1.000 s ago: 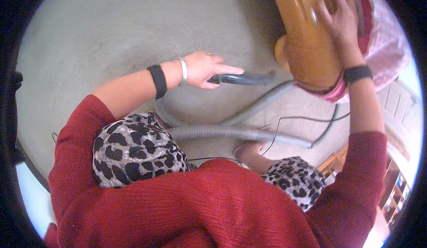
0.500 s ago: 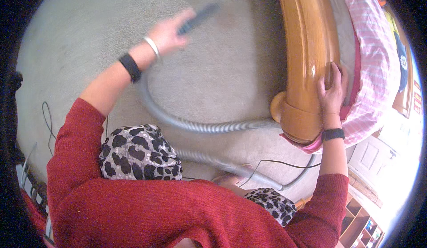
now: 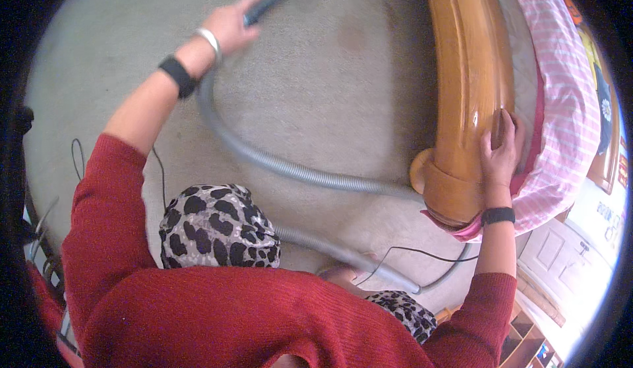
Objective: The person vacuums a carpeted floor using a vacuum cleaner hose with a nozzle attachment. They move the nozzle back and forth across the carpet, focusing on areas near a wooden bed frame and a pink plastic stool.
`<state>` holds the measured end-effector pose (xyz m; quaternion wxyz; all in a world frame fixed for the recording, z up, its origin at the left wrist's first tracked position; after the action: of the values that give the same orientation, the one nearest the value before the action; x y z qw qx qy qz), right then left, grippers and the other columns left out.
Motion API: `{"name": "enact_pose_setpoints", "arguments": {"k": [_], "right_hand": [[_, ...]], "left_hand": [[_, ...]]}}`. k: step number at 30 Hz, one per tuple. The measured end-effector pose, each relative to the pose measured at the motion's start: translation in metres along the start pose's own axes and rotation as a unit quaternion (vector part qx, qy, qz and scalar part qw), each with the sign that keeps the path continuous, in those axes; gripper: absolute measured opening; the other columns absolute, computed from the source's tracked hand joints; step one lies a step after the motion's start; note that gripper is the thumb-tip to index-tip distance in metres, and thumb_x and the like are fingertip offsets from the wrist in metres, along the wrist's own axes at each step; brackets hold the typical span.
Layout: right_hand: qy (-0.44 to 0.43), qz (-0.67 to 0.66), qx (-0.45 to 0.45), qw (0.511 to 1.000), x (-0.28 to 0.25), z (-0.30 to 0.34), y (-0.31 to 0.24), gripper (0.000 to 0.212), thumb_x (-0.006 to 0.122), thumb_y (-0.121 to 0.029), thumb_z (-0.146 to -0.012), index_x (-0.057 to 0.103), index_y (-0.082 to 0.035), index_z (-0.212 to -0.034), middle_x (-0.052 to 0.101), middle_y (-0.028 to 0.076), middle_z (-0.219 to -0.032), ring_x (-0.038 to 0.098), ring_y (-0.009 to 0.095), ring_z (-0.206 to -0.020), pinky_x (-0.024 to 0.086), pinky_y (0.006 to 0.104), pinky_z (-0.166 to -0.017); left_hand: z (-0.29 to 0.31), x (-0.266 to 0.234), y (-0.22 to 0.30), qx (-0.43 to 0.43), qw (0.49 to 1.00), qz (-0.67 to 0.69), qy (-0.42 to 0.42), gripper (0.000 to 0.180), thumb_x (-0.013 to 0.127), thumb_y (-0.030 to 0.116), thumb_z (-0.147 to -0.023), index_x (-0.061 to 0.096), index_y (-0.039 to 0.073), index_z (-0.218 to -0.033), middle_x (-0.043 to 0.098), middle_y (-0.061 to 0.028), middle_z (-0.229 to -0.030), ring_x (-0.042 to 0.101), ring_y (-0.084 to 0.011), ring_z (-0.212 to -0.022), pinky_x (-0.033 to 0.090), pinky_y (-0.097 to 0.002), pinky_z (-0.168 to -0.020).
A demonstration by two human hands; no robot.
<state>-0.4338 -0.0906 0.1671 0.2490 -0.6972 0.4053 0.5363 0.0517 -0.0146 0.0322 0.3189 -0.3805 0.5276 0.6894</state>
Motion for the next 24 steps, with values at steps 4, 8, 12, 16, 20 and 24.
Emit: {"name": "enact_pose_setpoints", "arguments": {"k": [4, 8, 12, 16, 20, 24], "right_hand": [[0.002, 0.003, 0.001, 1.0, 0.0, -0.001, 0.0, 0.047, 0.063, -0.014, -0.08, 0.055, -0.005, -0.126, 0.051, 0.02, -0.124, 0.049, 0.037, -0.118, 0.038, 0.0432, -0.103], [-0.002, 0.017, -0.003, 1.0, -0.001, -0.002, 0.001, 0.048, 0.062, -0.014, -0.081, 0.054, -0.005, -0.127, 0.05, 0.021, -0.125, 0.047, 0.038, -0.12, 0.036, 0.0437, -0.105], [-0.005, 0.015, -0.006, 1.0, 0.0, 0.001, 0.005, 0.048, 0.062, -0.015, -0.081, 0.054, -0.005, -0.127, 0.05, 0.021, -0.126, 0.047, 0.038, -0.12, 0.037, 0.0437, -0.105], [0.004, 0.019, -0.005, 1.0, 0.002, 0.001, 0.01, 0.048, 0.062, -0.016, -0.081, 0.055, -0.005, -0.127, 0.05, 0.021, -0.127, 0.048, 0.039, -0.119, 0.038, 0.0434, -0.104], [0.009, 0.01, -0.002, 1.0, 0.004, 0.001, 0.011, 0.047, 0.062, -0.017, -0.081, 0.055, -0.004, -0.126, 0.051, 0.022, -0.127, 0.049, 0.039, -0.119, 0.038, 0.0431, -0.104], [0.02, 0.022, -0.013, 0.999, 0.003, 0.001, 0.01, 0.047, 0.062, -0.017, -0.081, 0.055, -0.003, -0.125, 0.052, 0.022, -0.125, 0.049, 0.039, -0.119, 0.039, 0.0429, -0.103]], "left_hand": [[0.11, 0.056, 0.047, 0.174, 0.967, 0.01, -0.184, 0.077, 0.068, 0.019, -0.076, 0.036, 0.028, -0.145, 0.066, -0.0185, -0.091, 0.067, -0.0326, -0.081, 0.055, -0.0419, -0.074], [0.099, 0.051, 0.02, 0.148, 0.969, 0.059, -0.187, 0.074, 0.069, 0.021, -0.076, 0.039, 0.026, -0.143, 0.066, -0.0176, -0.091, 0.067, -0.0324, -0.083, 0.056, -0.042, -0.076], [0.065, 0.037, 0.0, 0.138, 0.987, 0.024, -0.072, 0.07, 0.07, 0.023, -0.077, 0.043, 0.023, -0.141, 0.066, -0.0179, -0.104, 0.067, -0.0325, -0.089, 0.056, -0.0397, -0.078], [0.084, 0.052, 0.01, 0.079, 0.994, 0.058, -0.051, 0.069, 0.07, 0.023, -0.077, 0.044, 0.02, -0.14, 0.066, -0.0187, -0.108, 0.067, -0.0342, -0.091, 0.055, -0.0408, -0.079], [0.117, 0.069, 0.027, 0.15, 0.976, 0.004, -0.157, 0.071, 0.07, 0.019, -0.074, 0.044, 0.02, -0.14, 0.066, -0.0181, -0.106, 0.067, -0.034, -0.09, 0.055, -0.0423, -0.079], [0.108, 0.036, -0.011, 0.094, 0.99, 0.05, -0.092, 0.069, 0.07, 0.019, -0.074, 0.046, 0.019, -0.139, 0.065, -0.019, -0.113, 0.066, -0.0348, -0.098, 0.054, -0.0413, -0.084]]}}
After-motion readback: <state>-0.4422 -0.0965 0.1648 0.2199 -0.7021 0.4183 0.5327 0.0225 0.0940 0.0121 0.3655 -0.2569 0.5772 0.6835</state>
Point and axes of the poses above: each hand's wrist, its own z-axis away from the middle knuckle, its own x-axis out of the palm, y = z × x, the point moved 6 cm from there along -z, towards the middle knuckle
